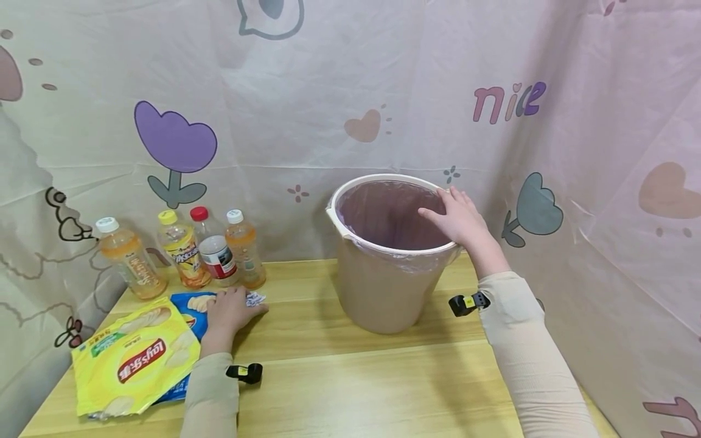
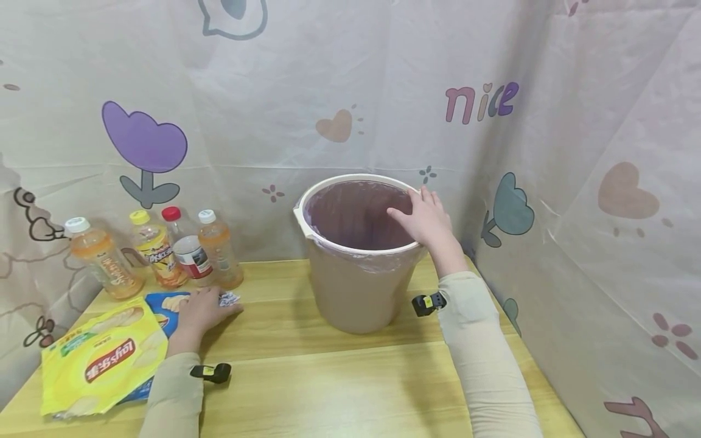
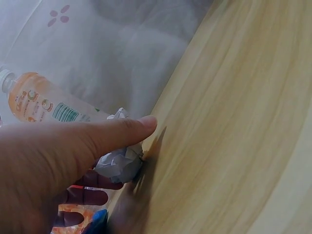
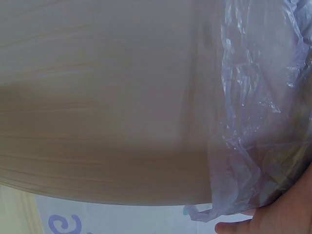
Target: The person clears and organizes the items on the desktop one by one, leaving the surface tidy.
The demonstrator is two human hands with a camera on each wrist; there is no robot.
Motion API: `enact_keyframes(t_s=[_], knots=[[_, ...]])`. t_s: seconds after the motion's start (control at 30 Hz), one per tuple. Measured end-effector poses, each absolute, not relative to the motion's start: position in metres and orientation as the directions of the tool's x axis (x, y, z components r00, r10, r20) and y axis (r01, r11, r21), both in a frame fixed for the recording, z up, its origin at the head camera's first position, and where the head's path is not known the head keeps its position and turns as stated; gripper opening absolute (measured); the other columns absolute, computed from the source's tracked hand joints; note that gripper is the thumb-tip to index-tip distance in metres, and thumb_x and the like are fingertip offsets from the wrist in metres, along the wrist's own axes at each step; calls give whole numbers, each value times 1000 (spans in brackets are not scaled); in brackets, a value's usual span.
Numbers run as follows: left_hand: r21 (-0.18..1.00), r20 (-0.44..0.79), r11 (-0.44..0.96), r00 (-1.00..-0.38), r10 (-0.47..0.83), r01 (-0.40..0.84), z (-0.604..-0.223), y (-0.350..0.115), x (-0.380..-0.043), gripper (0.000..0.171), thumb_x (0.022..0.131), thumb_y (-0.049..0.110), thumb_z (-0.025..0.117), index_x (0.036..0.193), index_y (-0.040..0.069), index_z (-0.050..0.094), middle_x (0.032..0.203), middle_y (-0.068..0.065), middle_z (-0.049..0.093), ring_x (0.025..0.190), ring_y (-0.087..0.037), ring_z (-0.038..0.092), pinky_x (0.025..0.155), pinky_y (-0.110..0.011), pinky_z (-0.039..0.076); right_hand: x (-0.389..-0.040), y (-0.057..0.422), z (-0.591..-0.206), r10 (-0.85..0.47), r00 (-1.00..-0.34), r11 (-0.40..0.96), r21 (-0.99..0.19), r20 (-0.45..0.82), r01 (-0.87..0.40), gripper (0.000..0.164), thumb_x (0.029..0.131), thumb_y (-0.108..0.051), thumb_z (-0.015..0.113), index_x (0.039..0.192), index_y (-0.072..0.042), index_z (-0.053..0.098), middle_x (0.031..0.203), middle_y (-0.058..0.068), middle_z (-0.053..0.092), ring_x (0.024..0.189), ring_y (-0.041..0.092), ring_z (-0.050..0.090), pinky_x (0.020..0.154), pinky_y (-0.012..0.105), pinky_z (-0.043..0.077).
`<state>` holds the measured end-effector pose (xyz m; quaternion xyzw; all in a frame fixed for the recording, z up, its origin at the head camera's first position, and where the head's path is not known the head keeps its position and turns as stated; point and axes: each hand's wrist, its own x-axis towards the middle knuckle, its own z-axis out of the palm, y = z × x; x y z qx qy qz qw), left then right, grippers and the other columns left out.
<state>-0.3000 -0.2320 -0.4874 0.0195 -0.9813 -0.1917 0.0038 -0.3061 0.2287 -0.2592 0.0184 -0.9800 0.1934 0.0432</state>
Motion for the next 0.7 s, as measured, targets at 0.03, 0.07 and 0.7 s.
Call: enact_keyframes(t_s=[0.03, 0.07, 0.7], knots=[[375, -1, 926, -999, -39, -36, -488, -232, -300, 82, 79, 55, 72, 131, -5, 50, 133, -31, 50, 115, -49, 40, 97, -66, 31, -306, 229, -259, -20, -996, 925, -377, 92, -54, 80, 96, -57, 44, 156, -9, 19, 162, 24, 6, 150, 45, 1, 118, 63, 8], [374, -1, 927, -999, -38, -36, -488, -232, -301, 82, 79, 55, 72, 131, -5, 50, 133, -31, 50, 115, -49, 41, 97, -66, 31, -306, 229, -259, -21, -996, 925, -376, 92, -54, 80, 96, -57, 44, 156, -9, 19, 162, 24, 6, 150, 45, 1, 118, 63, 8], [375, 38, 927, -999, -32, -15, -481, -230, -301, 79, 79, 52, 74, 130, -3, 50, 134, -30, 50, 121, -51, 39, 96, -65, 31, -308, 229, -258, -26, -996, 930, -362, 84, -55, 85, 95, -62, 42, 156, -8, 18, 162, 24, 6, 150, 45, 1, 118, 62, 8]])
